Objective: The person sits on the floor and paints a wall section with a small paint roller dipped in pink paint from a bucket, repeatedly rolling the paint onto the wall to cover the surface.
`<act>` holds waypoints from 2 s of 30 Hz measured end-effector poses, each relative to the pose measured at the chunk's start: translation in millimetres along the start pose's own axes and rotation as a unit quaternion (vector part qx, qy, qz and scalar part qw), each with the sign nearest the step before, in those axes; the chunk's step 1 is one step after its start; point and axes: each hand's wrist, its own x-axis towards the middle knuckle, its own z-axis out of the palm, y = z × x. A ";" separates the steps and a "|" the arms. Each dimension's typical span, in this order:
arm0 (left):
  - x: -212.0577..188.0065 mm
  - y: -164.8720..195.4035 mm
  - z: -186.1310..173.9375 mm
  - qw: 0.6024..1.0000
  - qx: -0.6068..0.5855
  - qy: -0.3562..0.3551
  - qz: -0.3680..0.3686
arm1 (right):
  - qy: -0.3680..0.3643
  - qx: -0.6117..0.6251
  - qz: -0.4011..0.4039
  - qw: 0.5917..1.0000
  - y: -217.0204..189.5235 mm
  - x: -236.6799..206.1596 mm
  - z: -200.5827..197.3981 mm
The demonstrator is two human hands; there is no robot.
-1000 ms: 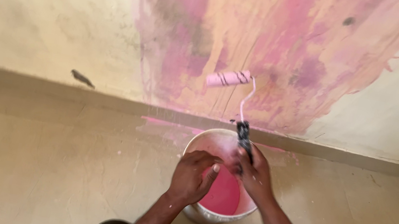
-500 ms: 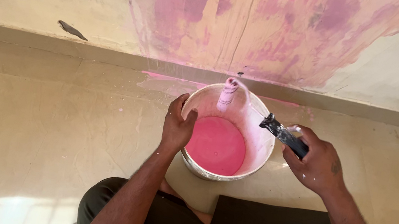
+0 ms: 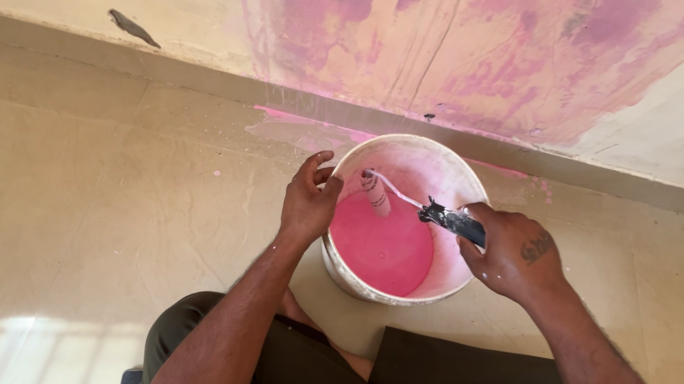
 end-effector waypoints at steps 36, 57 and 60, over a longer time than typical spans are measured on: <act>1.2 5.6 -23.6 0.999 -0.005 0.000 0.031 | 0.001 -0.216 -0.247 0.945 -96.9 77.8 28.8; 1.8 10.7 -25.9 1.000 0.010 -0.005 0.022 | -0.001 -0.220 -0.233 0.947 -94.1 72.3 10.3; 1.9 10.5 -25.4 1.000 0.009 -0.005 0.018 | -0.001 -0.234 -0.236 0.943 -94.7 67.4 -6.3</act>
